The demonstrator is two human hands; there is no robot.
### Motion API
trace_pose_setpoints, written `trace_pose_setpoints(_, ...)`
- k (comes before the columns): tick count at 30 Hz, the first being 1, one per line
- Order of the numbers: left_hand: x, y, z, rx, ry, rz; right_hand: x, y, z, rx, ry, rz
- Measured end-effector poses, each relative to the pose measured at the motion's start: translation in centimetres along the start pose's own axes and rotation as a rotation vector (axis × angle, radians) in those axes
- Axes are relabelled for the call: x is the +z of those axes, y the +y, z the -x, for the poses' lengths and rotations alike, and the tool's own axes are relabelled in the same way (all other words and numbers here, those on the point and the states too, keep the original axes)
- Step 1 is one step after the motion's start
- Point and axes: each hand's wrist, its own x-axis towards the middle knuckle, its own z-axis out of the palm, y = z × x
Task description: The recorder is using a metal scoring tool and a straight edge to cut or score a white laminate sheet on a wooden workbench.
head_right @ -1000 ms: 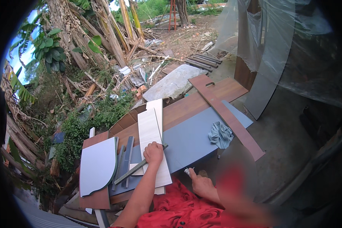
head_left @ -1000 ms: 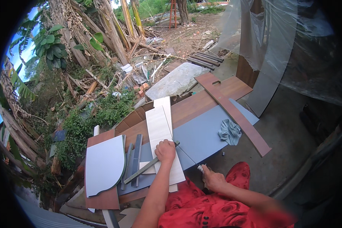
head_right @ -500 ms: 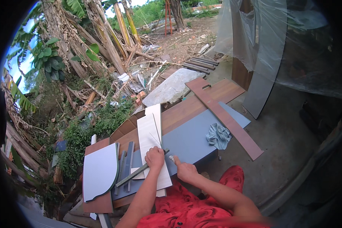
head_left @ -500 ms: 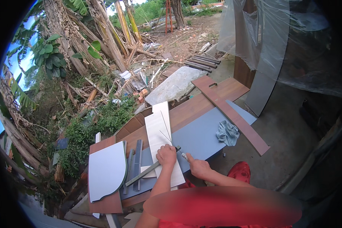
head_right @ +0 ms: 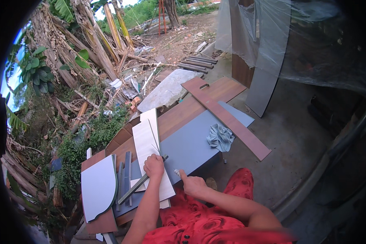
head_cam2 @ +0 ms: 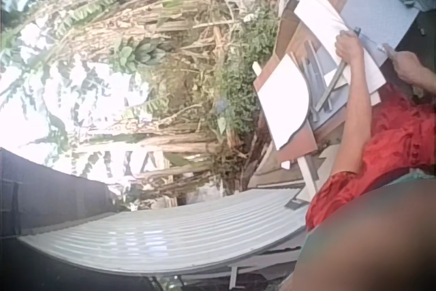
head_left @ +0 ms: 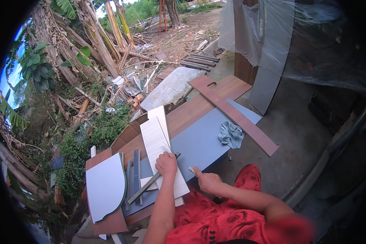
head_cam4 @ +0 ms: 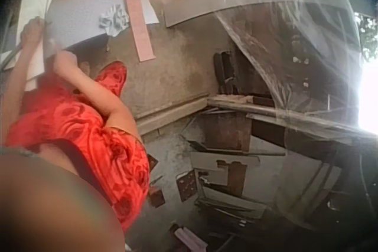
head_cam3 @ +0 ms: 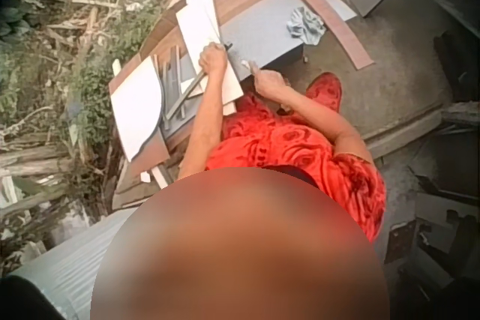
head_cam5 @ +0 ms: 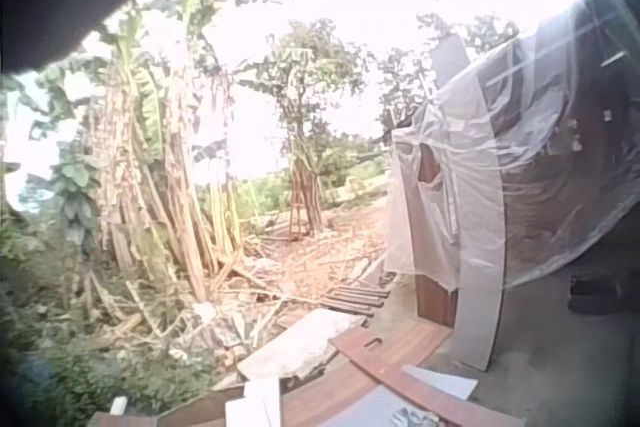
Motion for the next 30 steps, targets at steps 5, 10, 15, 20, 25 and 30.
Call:
trace_pose_setpoints(5, 0.0, 0.2, 0.1, 0.019, 0.006, 0.004, 0.6, 3.0, 6.3, 0.031, 0.013, 0.051)
trace_pose_setpoints(10, 0.2, 0.4, 0.3, 0.096, 0.005, 0.013, -1.0, 1.5, 2.3, -0.008, -0.005, 0.009)
trace_pose_setpoints(15, 0.9, -0.4, -0.1, 0.095, 0.053, -0.030, 0.6, -0.1, -4.1, -0.056, 0.059, -0.019)
trace_pose_setpoints(20, 0.5, -0.1, -0.1, 0.079, 0.065, -0.041, 0.4, 1.5, 0.7, -0.031, 0.009, -0.019)
trace_pose_setpoints(25, 0.6, 0.8, 0.3, 0.101, 0.039, -0.016, 1.4, 4.4, 4.9, 0.002, 0.038, -0.047)
trace_pose_setpoints(30, 0.1, 0.2, 0.0, 0.097, 0.077, -0.028, 0.4, 1.6, -0.4, -0.070, 0.017, -0.042)
